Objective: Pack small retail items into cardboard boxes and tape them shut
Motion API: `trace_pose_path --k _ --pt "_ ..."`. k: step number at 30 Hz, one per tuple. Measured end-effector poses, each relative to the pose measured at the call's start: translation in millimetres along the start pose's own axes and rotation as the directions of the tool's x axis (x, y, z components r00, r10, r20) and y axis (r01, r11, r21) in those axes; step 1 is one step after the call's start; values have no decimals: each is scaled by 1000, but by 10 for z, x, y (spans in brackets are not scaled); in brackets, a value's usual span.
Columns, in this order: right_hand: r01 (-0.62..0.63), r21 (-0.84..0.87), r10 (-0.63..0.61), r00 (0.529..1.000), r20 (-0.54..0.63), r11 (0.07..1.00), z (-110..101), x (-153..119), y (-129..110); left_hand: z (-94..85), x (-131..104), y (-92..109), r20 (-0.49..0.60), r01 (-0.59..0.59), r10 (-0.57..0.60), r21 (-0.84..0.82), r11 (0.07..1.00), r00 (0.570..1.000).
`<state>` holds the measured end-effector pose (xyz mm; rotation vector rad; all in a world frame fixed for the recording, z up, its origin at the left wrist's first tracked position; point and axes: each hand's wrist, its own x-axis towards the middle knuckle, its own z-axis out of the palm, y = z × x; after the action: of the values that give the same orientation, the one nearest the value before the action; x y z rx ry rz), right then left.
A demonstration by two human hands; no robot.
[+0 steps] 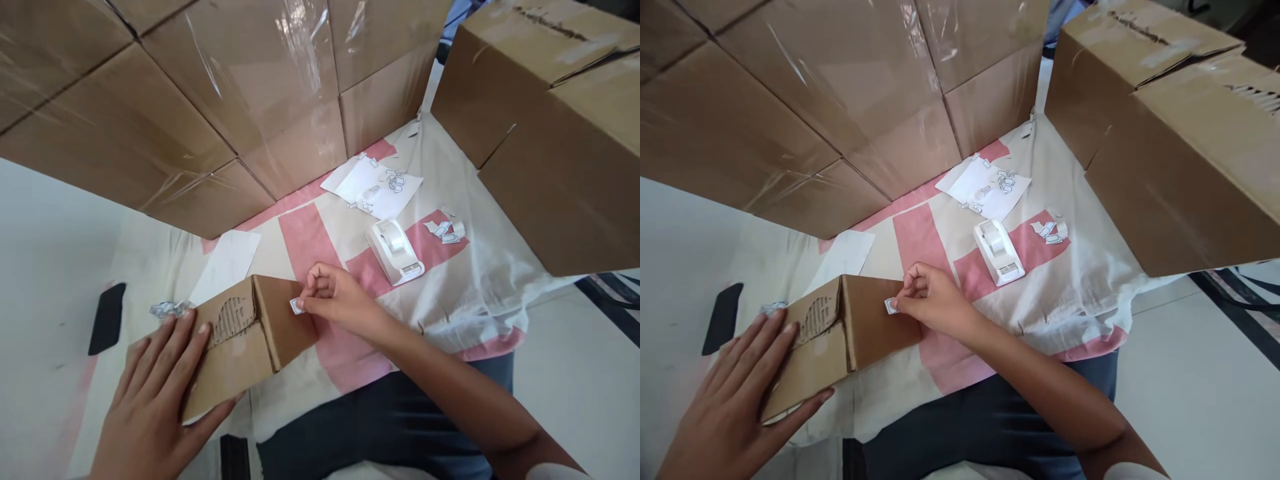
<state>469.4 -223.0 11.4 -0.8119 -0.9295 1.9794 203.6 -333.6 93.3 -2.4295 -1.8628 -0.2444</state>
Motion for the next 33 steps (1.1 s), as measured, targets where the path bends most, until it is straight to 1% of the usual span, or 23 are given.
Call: trace_pose_path --k 3,7,11,14,17,20,22,26,29,31,33 --pt "-26 29 26 1000 11 999 63 12 28 -1 25 15 8 18 -18 3 1000 1000" --pt "-39 63 37 999 25 997 84 20 51 -5 20 20 15 20 -20 22 1000 1000" --pt "-42 71 39 998 45 997 87 16 37 -16 15 -3 23 -39 38 62 997 999" --pt "-57 44 55 997 56 997 101 14 11 -20 19 -22 35 -73 71 78 994 997" --pt "-69 -10 70 995 68 998 102 18 -19 -14 21 -22 21 -45 44 53 998 999" --pt "-77 -136 84 995 44 988 73 18 -35 -9 11 -10 33 -11 10 31 999 999" --pt "-46 -206 59 997 58 977 39 7 -22 -10 2 -2 49 10 -11 21 1000 999" --pt "54 -285 -10 988 154 957 -42 -71 49 -10 -7 9 51 45 -46 10 999 998" --pt "127 -350 -66 981 181 928 -77 -167 99 -13 -4 1 41 27 -28 15 1000 999" --pt "199 -369 -148 976 162 908 -69 -229 131 -20 -1 -13 43 -11 10 36 999 999" --pt "242 -366 -221 970 99 899 -36 -273 174 -31 2 -29 55 -60 57 68 996 997"
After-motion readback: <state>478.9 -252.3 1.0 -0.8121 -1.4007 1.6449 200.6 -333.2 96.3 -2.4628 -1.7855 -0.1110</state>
